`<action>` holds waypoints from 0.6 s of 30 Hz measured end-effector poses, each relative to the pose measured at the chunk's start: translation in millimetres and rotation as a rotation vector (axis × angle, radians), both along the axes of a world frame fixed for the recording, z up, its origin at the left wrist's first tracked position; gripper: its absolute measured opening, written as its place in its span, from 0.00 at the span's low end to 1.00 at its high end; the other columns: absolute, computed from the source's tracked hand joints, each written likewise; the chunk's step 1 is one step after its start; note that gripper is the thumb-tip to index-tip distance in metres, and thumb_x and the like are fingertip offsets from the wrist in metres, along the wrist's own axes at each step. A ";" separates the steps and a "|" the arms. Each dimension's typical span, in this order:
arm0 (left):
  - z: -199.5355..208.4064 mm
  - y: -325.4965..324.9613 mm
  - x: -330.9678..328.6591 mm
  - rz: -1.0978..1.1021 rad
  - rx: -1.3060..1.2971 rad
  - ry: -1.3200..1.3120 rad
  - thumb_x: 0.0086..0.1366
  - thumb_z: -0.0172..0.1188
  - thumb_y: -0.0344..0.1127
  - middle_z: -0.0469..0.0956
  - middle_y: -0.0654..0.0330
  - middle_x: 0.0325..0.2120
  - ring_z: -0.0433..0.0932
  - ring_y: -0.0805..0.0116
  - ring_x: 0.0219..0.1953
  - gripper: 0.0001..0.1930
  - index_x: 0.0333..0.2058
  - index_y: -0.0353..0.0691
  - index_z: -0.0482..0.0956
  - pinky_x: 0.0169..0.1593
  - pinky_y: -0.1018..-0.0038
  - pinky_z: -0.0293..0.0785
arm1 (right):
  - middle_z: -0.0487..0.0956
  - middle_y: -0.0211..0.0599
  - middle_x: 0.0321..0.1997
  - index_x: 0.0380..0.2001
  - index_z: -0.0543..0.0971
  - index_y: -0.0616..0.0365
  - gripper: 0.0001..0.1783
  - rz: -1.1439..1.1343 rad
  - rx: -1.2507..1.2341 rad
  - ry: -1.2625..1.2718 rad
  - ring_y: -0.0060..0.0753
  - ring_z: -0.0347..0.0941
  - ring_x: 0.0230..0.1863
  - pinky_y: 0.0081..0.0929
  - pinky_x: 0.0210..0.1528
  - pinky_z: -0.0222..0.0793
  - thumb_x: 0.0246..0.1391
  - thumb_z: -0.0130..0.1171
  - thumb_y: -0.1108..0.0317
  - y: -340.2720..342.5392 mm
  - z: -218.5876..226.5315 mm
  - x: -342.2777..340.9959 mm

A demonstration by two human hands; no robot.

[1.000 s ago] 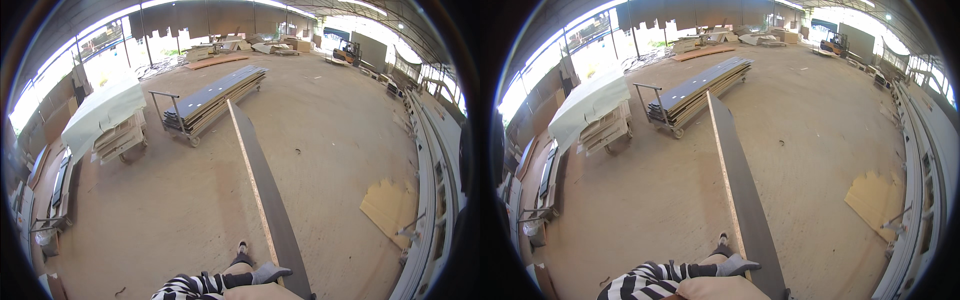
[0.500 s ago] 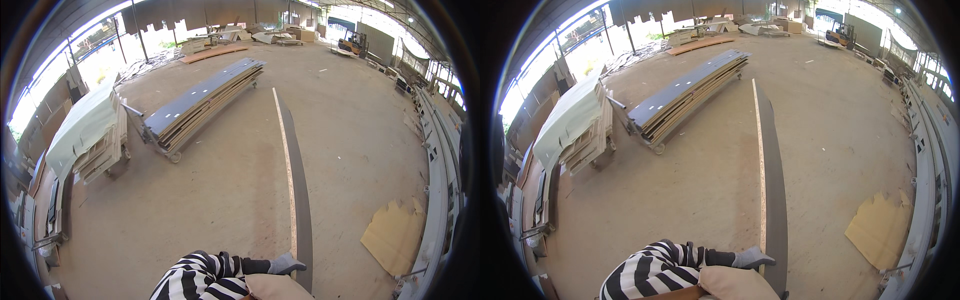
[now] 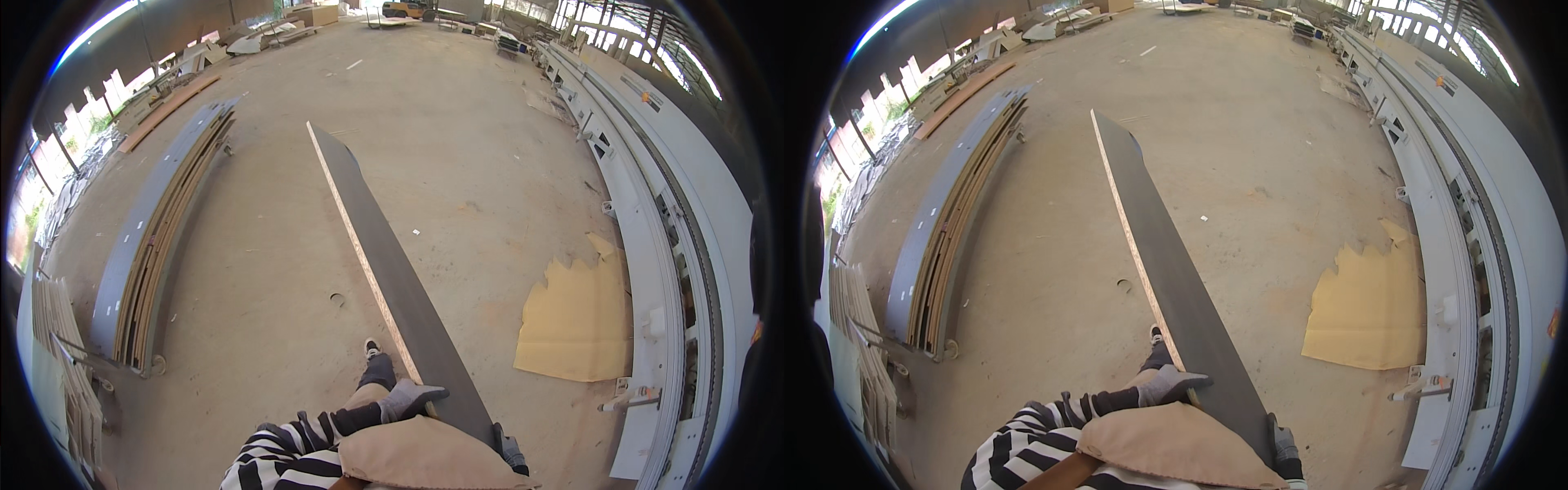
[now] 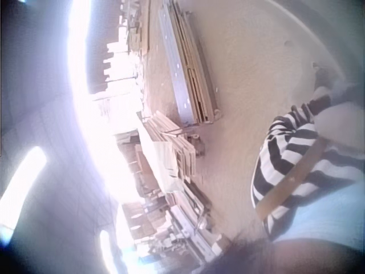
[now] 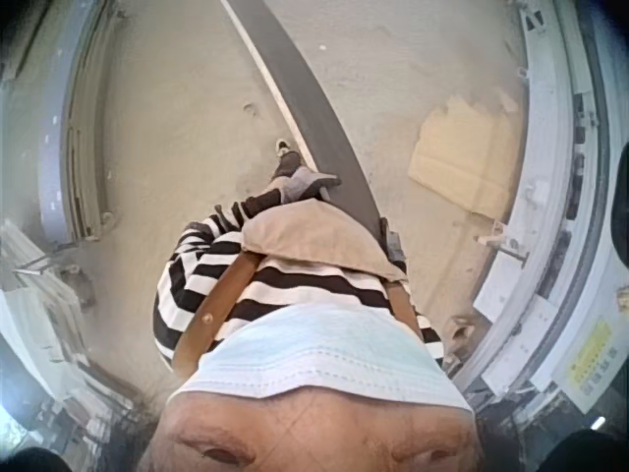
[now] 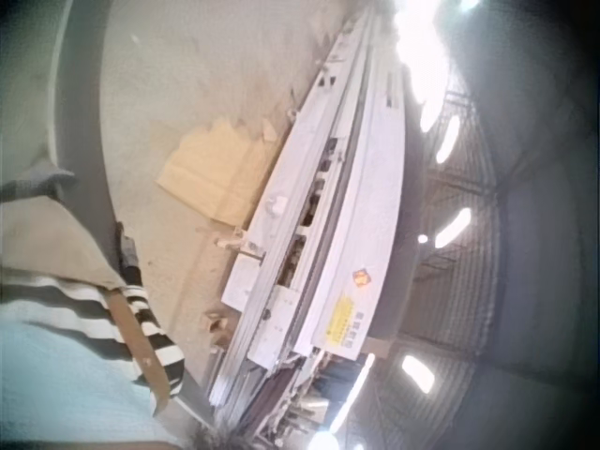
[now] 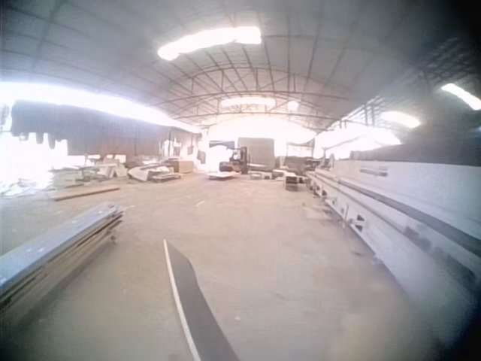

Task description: The person picks up a large dark panel, carries it across the workshop, and places it on a stack. They then walk to a large white sack, open it, and adjust its contents. Finally, they approach a machine and manipulate a blue lever or handle inside the machine's mechanism.

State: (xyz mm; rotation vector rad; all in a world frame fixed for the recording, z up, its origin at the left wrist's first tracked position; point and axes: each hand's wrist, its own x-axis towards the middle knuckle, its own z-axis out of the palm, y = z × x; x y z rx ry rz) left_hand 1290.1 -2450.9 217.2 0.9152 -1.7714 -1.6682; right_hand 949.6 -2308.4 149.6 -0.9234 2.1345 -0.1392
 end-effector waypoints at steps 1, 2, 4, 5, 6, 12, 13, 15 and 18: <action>-5.2 -33.7 6.8 -0.083 -0.189 -0.081 0.54 0.57 0.34 0.78 0.52 0.40 0.78 0.54 0.39 0.21 0.50 0.46 0.73 0.44 0.71 0.74 | 0.75 0.66 0.42 0.39 0.76 0.74 0.51 -0.012 0.001 -0.006 0.57 0.71 0.49 0.36 0.51 0.65 0.45 0.42 0.26 -26.3 -3.4 1.5; -6.8 -67.5 10.8 -0.072 -0.220 0.024 0.54 0.58 0.36 0.77 0.51 0.40 0.77 0.53 0.40 0.22 0.50 0.45 0.73 0.45 0.71 0.74 | 0.75 0.66 0.42 0.39 0.76 0.75 0.51 -0.029 -0.003 -0.014 0.57 0.71 0.49 0.36 0.51 0.65 0.45 0.42 0.26 -56.0 -5.3 2.5; 5.5 -146.5 16.0 -0.094 -0.354 0.005 0.54 0.58 0.36 0.77 0.52 0.41 0.77 0.53 0.40 0.21 0.49 0.45 0.73 0.45 0.71 0.74 | 0.75 0.66 0.42 0.39 0.76 0.75 0.51 -0.070 -0.007 0.000 0.57 0.71 0.49 0.36 0.51 0.65 0.45 0.42 0.26 -119.1 -3.5 9.3; 16.4 -180.0 16.3 -0.096 -0.430 0.011 0.55 0.58 0.36 0.77 0.52 0.41 0.77 0.53 0.40 0.20 0.49 0.45 0.73 0.45 0.71 0.74 | 0.73 0.69 0.43 0.41 0.75 0.76 0.53 -0.109 0.066 0.052 0.59 0.69 0.51 0.36 0.53 0.63 0.44 0.40 0.25 -150.0 1.4 11.6; 32.2 -196.6 17.8 -0.131 -0.361 -0.016 0.61 0.51 0.30 0.76 0.55 0.43 0.76 0.61 0.43 0.15 0.48 0.44 0.73 0.49 0.73 0.72 | 0.73 0.69 0.43 0.41 0.75 0.75 0.53 -0.095 0.049 0.068 0.58 0.70 0.51 0.37 0.52 0.63 0.44 0.40 0.25 -171.8 11.2 8.8; 98.4 -392.2 -9.7 0.171 0.888 0.101 0.55 0.62 0.39 0.79 0.57 0.33 0.78 0.67 0.33 0.18 0.39 0.30 0.78 0.38 0.74 0.75 | 0.76 0.66 0.39 0.40 0.74 0.78 0.53 -0.099 0.091 -0.068 0.54 0.73 0.45 0.39 0.45 0.67 0.47 0.39 0.26 -334.0 20.5 19.3; 100.4 -408.7 -11.1 0.185 0.852 0.184 0.55 0.63 0.40 0.79 0.57 0.32 0.78 0.68 0.33 0.18 0.38 0.29 0.78 0.38 0.75 0.75 | 0.76 0.66 0.39 0.39 0.74 0.78 0.53 -0.062 0.053 -0.058 0.54 0.73 0.46 0.38 0.45 0.67 0.47 0.39 0.26 -351.4 13.6 19.1; 95.8 -477.3 -24.5 0.172 0.944 0.068 0.55 0.62 0.40 0.79 0.57 0.33 0.78 0.67 0.34 0.18 0.38 0.30 0.78 0.37 0.75 0.75 | 0.76 0.66 0.39 0.39 0.74 0.78 0.52 -0.119 0.053 0.022 0.54 0.73 0.45 0.38 0.45 0.67 0.47 0.39 0.27 -412.8 -2.0 10.3; 89.6 -592.4 -50.9 0.164 0.910 0.040 0.56 0.61 0.40 0.79 0.57 0.33 0.78 0.68 0.35 0.18 0.38 0.30 0.78 0.38 0.75 0.74 | 0.76 0.66 0.39 0.39 0.74 0.79 0.52 -0.123 -0.038 0.078 0.56 0.74 0.44 0.38 0.45 0.68 0.48 0.39 0.27 -523.1 -10.2 -9.0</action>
